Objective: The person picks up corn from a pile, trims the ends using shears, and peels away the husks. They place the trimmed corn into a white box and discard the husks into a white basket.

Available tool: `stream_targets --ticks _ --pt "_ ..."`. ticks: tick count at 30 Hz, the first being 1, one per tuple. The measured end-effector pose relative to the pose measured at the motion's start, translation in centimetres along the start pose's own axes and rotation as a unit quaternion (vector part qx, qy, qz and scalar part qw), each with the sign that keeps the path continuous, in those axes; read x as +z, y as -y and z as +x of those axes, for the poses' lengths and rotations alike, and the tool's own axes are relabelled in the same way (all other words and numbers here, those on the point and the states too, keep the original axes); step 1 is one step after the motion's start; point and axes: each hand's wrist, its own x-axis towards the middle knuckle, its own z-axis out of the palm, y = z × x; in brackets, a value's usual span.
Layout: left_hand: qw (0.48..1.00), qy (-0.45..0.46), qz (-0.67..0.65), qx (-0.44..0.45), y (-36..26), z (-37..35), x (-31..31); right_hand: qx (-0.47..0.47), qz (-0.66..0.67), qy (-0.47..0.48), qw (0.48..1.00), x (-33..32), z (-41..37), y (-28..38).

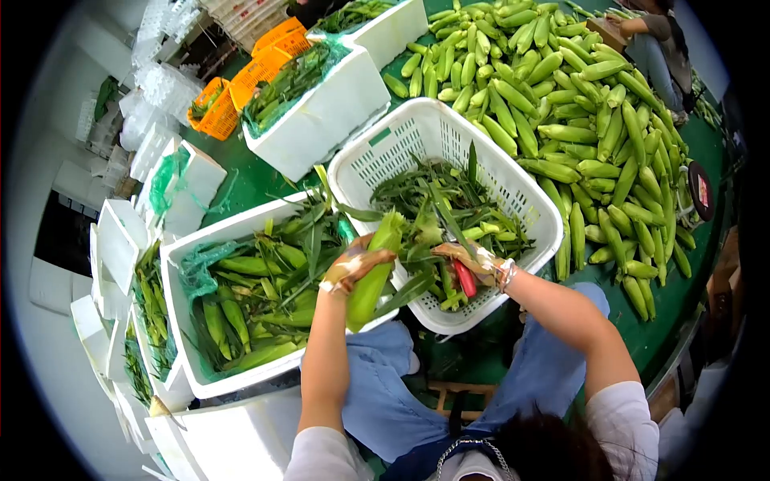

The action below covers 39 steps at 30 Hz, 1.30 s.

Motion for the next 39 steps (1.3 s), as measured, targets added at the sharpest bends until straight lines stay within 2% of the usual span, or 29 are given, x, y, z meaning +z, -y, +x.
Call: stream_targets --ticks 1,2,3,5,6,7,8,9,10,11,12,14,16,17,18,20,21,22,23,24,26,29,30,32,34,35,36,38,39 --pt "0.995 0.067 -0.050 0.054 0.5 0.2 -0.9 0.033 0.007 -0.011 0.999 0.5 -0.3 0.7" --pt "0.981 0.134 -0.098 0.104 1.2 0.2 -1.9 0.080 -0.018 0.029 0.996 0.8 -0.8 1.8" --pt "0.986 0.128 -0.077 0.077 1.4 -0.3 -2.2 0.077 -0.033 0.096 0.992 0.7 -0.6 1.7" --pt "0.952 0.202 -0.225 0.049 -0.7 -2.4 0.4 0.070 -0.090 0.209 0.971 -0.2 -0.6 0.2" --pt "0.933 0.222 -0.282 0.032 -0.4 -2.5 1.0 -0.049 -0.113 0.262 0.957 0.2 -1.2 0.1" --pt "0.932 0.223 -0.283 0.024 0.1 -2.4 1.5 -0.008 -0.093 0.273 0.958 0.4 -1.9 0.2" --pt "0.911 0.279 -0.304 0.019 0.6 -2.2 2.0 0.033 -0.073 0.283 0.956 0.6 -2.3 0.6" --pt "0.885 0.332 -0.326 0.011 1.1 -2.3 2.5 0.027 -0.088 0.310 0.946 0.7 -2.1 1.3" --pt "0.890 0.326 -0.317 -0.014 1.4 -2.9 3.2 0.023 -0.102 0.337 0.936 0.7 -2.1 1.4" --pt "0.875 0.330 -0.350 -0.059 2.0 -3.0 3.5 0.005 0.035 0.303 0.952 0.8 -2.2 0.1" --pt "0.857 0.335 -0.378 -0.102 2.3 -2.9 3.6 0.046 0.089 0.315 0.944 1.8 -3.3 3.0" --pt "0.875 0.330 -0.336 -0.114 2.9 -2.5 4.2 -0.031 -0.079 0.173 0.981 2.1 -3.1 5.1" --pt "0.891 0.327 -0.289 -0.128 3.4 -2.3 4.8 -0.028 0.074 0.031 0.996 1.6 -2.2 6.8" --pt "0.906 0.305 -0.274 -0.102 3.7 -2.2 5.0 -0.055 0.119 0.022 0.991 0.6 -1.5 6.8" --pt "0.920 0.286 -0.256 -0.073 4.0 -1.8 5.0 -0.058 0.008 -0.015 0.998 -0.2 -1.3 7.1" --pt "0.951 0.154 -0.264 -0.050 4.7 0.2 4.3 -0.054 -0.171 -0.020 0.984 -1.1 -1.4 5.0" --pt "0.947 0.143 -0.288 0.000 4.3 1.3 4.6 -0.071 -0.274 -0.042 0.958 -0.8 -1.9 3.9" --pt "0.934 0.066 -0.346 0.058 3.3 1.4 6.5 -0.077 -0.372 -0.063 0.923 -0.2 -2.4 2.8" --pt "0.898 0.142 -0.408 0.079 2.9 2.4 7.3 -0.076 -0.298 -0.066 0.949 0.9 -4.0 2.6" --pt "0.896 0.150 -0.402 0.117 2.1 2.6 8.6 -0.076 -0.222 -0.063 0.970 1.7 -5.4 2.7" --pt "0.897 0.110 -0.416 0.097 1.1 2.2 10.9 -0.044 -0.224 -0.084 0.970 1.0 -6.2 2.6" --pt "0.886 0.126 -0.440 0.069 0.9 3.0 12.7 -0.180 -0.212 -0.128 0.952 -1.4 -6.4 1.1" --pt "0.882 0.142 -0.447 0.047 0.8 3.1 13.3 -0.097 -0.294 -0.174 0.935 -1.9 -8.0 2.1" --pt "0.870 0.140 -0.473 0.013 0.6 3.1 14.4 -0.161 -0.202 -0.190 0.947 -3.0 -8.0 1.4" --pt "0.884 0.093 -0.457 0.026 0.3 2.9 15.4 -0.152 -0.168 -0.155 0.962 -3.0 -9.1 2.7" --pt "0.866 0.099 -0.489 0.022 -0.1 2.7 16.0 -0.083 -0.199 -0.126 0.968 -3.4 -9.0 2.6" --pt "0.867 0.098 -0.488 0.025 -0.2 2.7 16.4 -0.115 -0.190 -0.092 0.971 -3.8 -8.9 1.5" --pt "0.863 0.111 -0.492 0.037 0.0 2.5 16.7 -0.127 -0.244 -0.139 0.951 -2.5 -10.9 1.8" --pt "0.863 0.098 -0.494 0.028 -0.3 1.9 17.2 -0.091 -0.224 -0.102 0.965 -3.5 -10.1 0.3"
